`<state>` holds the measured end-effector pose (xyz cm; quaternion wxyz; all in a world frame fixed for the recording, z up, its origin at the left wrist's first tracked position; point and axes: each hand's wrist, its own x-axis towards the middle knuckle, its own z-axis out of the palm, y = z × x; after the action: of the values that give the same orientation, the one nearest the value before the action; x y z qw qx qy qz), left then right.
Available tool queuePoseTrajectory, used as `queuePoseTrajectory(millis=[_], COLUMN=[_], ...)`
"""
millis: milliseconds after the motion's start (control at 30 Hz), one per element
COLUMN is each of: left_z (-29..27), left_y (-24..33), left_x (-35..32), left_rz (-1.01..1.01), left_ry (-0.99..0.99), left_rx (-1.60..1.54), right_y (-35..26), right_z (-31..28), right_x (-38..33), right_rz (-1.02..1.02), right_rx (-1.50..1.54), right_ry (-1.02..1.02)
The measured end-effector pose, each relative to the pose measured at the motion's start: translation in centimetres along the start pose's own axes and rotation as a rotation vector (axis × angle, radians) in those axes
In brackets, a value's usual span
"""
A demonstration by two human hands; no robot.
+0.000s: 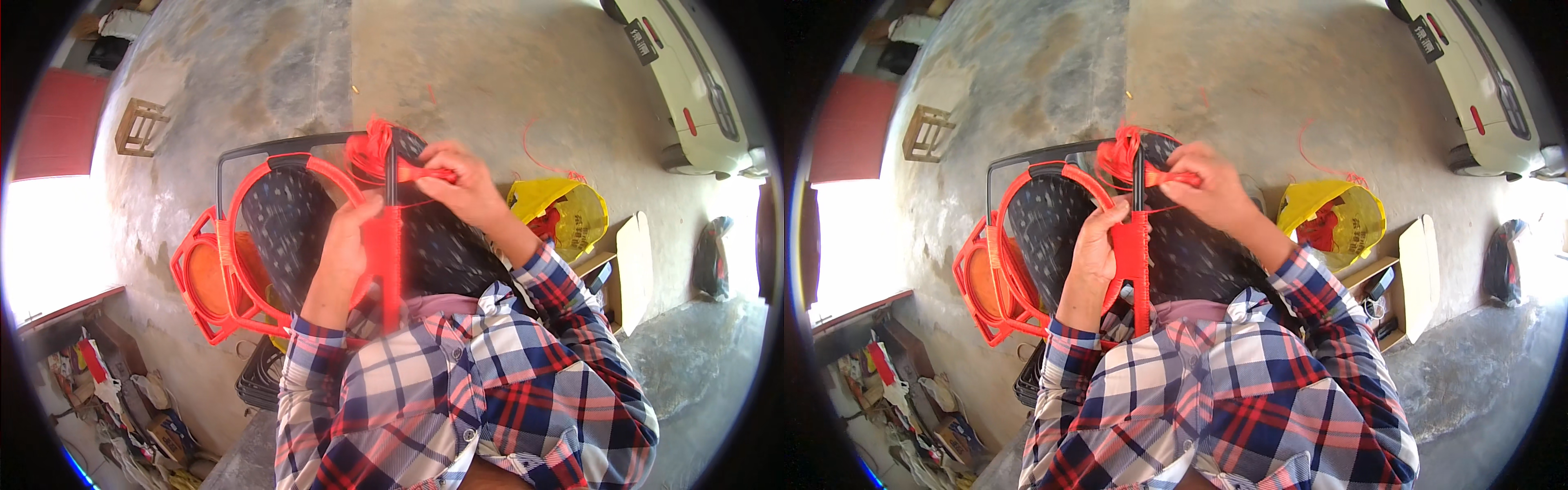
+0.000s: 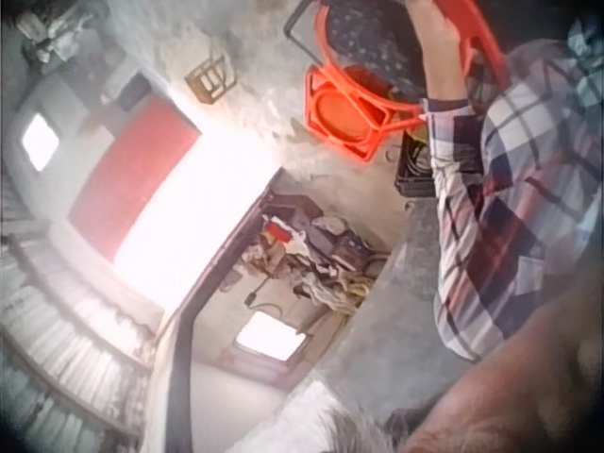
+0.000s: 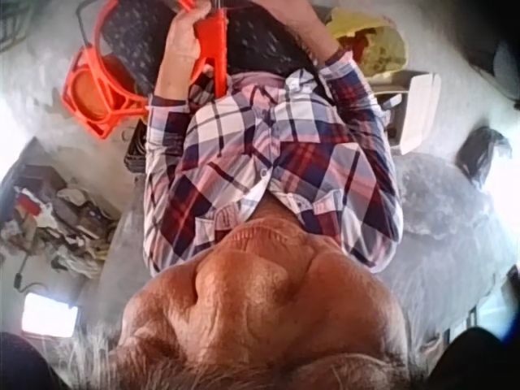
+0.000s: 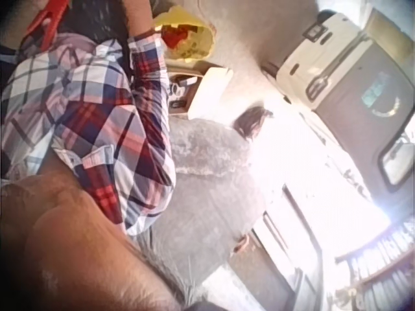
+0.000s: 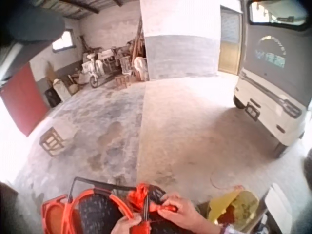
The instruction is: The person winds red cord around a red plastic frame by hand.
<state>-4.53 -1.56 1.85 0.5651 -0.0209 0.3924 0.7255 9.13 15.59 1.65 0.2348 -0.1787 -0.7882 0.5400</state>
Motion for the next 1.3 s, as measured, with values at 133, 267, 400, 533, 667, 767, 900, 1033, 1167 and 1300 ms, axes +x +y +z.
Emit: queuePoseTrajectory(millis=[133,267,400,533,667,767,900,1033,1167,1300], left_z=[0.7,1.1,-0.1,-0.5,0.4,1.0,1.6,2.5,1.0,0.7], left_y=[0.5,1.0,1.2,1.2,1.2,1.0,0.6,0.6,0.1,0.7], left_x=[-0.5,-0.4,-0.8,0.0,-0.5,-0.7,-0.9,-1.0,-0.5,-0.3], left_rz=[-0.163,-0.180,-0.147,-0.169,-0.158,-0.172,-0.164,-0.130,-0.150,-0.167], left_ry=[0.088,0.099,0.125,0.084,0.120,0.101,0.086,0.142,0.060,0.140], left_rx=[0.173,0.224,0.186,0.180,0.206,0.224,0.222,0.214,0.096,0.128], right_y=[-1.6,-4.4,-5.2,-2.1,0.0,-0.2,-2.6,-3.9,-2.9,0.1], right_z=[-5.6,-14.1,-22.4,-28.3,-20.0,-8.3,0.3,-0.5,-1.8,-6.2], right_x=[-2.4,-7.0,-11.6,-15.7,-10.6,-5.8,-2.4,-1.9,-3.1,-1.6], right_rz=[0.048,-0.119,-0.210,-0.228,0.306,0.288,0.387,0.316,0.425,0.501], right_rx=[0.906,1.164,1.299,1.401,0.508,0.896,0.130,0.209,0.550,0.641], right_ry=[-0.042,0.023,0.318,0.504,1.014,0.338,-0.173,-0.287,-0.293,0.035])
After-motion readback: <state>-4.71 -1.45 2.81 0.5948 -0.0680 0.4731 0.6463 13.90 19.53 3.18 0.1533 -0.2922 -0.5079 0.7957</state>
